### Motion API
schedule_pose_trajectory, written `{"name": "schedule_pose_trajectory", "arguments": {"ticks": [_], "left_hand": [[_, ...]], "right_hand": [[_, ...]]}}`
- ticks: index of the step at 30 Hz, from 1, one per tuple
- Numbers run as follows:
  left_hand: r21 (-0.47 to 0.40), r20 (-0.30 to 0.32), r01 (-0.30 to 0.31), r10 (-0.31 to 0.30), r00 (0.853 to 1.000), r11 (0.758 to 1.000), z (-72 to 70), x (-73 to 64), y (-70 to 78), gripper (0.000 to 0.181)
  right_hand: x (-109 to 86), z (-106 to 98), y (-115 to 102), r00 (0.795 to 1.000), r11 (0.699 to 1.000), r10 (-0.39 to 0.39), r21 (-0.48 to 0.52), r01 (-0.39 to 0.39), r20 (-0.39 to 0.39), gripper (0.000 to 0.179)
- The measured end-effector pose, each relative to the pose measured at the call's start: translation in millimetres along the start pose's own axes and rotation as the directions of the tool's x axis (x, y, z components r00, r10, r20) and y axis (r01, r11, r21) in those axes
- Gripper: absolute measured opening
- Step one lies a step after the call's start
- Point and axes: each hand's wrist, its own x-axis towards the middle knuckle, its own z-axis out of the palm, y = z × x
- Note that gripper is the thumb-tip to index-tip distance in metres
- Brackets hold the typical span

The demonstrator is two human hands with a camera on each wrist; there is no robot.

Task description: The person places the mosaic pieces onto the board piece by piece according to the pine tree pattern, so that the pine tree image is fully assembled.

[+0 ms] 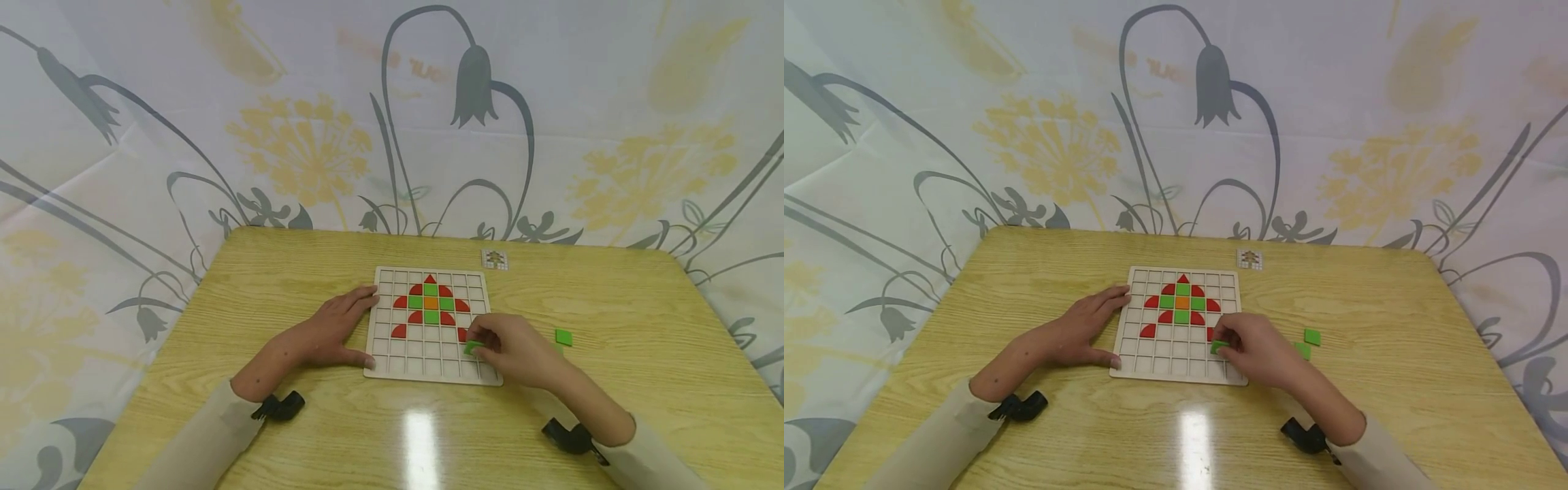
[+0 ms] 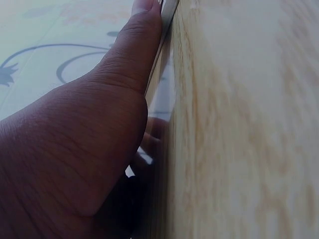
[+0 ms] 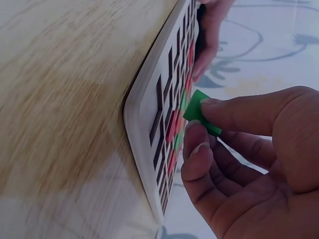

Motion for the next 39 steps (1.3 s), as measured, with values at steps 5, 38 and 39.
{"name": "schedule_pose_trajectory", "arguments": {"ticks": [5,38,39], "left_hand": [[0.001,0.005,0.006,-0.006,1.0,1.0,-0.5,0.3,0.7,0.117],[-0.001,-0.001,-0.012,0.012,1.0,1.0,1.4,0.5,-2.1,0.115],[-0.002,-0.003,-0.012,0.012,1.0,1.0,1.3,0.5,-2.1,0.115]], "right_hand": [[9.4,6,-2,1.0,1.0,-0.026,0.007,0.026,0.004,0.015],[74.7,36,-27,0.997,0.996,-0.072,0.05,0.072,0.013,0.01],[76.1,37,-28,0.997,0.996,-0.069,0.055,0.068,0.017,0.01]]}}
